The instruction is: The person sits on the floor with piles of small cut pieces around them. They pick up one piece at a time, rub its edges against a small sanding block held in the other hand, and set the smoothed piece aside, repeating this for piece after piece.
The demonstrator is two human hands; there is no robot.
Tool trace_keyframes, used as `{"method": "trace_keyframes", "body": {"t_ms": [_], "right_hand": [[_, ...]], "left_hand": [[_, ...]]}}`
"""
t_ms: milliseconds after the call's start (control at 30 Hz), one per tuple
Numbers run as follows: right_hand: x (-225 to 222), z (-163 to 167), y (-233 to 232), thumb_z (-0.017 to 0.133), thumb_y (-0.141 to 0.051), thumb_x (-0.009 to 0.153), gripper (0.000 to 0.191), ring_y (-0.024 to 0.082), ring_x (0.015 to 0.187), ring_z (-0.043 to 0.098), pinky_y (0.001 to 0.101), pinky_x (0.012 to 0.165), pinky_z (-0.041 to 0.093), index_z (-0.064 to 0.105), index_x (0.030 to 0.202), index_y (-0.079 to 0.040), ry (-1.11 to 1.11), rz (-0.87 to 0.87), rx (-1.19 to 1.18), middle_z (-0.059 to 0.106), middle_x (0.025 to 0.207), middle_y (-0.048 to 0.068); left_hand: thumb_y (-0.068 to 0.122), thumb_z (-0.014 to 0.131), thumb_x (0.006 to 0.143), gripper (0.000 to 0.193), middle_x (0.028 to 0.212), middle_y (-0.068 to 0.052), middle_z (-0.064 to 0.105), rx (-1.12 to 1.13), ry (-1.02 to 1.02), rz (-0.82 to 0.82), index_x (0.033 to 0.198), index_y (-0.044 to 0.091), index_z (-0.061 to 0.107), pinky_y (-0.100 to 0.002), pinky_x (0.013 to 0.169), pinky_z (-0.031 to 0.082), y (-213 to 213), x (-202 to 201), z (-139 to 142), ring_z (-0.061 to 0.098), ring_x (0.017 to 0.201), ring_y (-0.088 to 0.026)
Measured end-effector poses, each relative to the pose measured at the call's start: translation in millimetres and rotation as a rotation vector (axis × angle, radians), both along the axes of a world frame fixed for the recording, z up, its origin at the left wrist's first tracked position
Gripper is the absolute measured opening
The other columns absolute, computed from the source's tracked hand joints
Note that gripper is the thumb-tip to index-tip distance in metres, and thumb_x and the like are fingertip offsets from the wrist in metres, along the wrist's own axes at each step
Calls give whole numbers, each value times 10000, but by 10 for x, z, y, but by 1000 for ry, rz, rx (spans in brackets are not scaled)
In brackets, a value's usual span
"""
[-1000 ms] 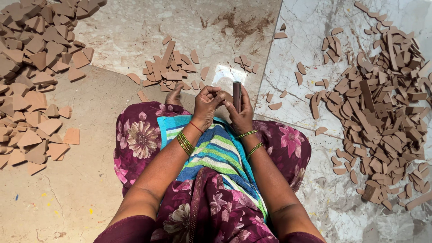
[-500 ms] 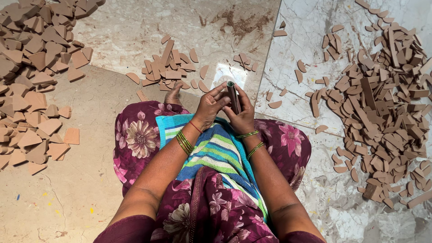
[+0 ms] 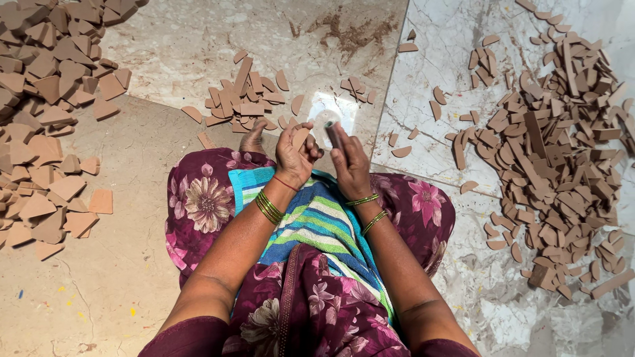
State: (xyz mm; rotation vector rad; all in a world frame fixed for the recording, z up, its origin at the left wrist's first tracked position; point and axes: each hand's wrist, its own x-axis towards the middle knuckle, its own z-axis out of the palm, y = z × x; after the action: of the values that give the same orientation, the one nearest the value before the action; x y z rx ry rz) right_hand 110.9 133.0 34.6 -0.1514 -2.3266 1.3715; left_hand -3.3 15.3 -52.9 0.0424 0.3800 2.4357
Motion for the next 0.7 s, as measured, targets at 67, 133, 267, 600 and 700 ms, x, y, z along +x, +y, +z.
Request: {"method": "trace_keyframes", "body": {"t_ms": [67,133,267,600,700], "right_hand": [[36,51,-76,576,-220,1085,508,210,908,601,324,844,515,487,1582,-163,5,67,120,568,1033,72],[56,77,-173,598,-246,1035,504,245,868,646,355,759,527,523,1534,-239,-97,98,233,597,1060,81],[-43,92,-241,640,-289,973,514,298,804,663,407,664,533,547,1477,-332,-228,-14,446,596,1051,96],[-16,7,-201,645,-280,999,487,253,779,647,385,659,528,571,1479,-325,-185,14,375,573,1000,62],[-51,1,-177,650,-281,988,485,257,787,649,387,635,518,574,1465,-332,-208,-81,414,586,1024,61]], "left_hand": [[711,458,1169,727,1022,-166,674,-5,-103,-8,1177,6,636,-430,857,564,-9,-1,8,653,923,-285],[766,406,1018,760,1086,-202,683,-119,-121,-36,1082,33,599,-476,925,557,-20,32,117,662,1039,-323],[827,312,924,845,1261,-272,667,-97,-107,-101,1098,36,553,-491,1090,507,-1,74,390,626,1225,-366],[847,222,924,1017,1424,-273,571,-96,-20,-139,1332,-36,518,-495,1164,428,7,56,271,536,1356,-366],[851,220,929,1032,1428,-283,569,-54,22,-167,1333,-47,527,-491,1191,421,30,52,206,535,1349,-388]]}}
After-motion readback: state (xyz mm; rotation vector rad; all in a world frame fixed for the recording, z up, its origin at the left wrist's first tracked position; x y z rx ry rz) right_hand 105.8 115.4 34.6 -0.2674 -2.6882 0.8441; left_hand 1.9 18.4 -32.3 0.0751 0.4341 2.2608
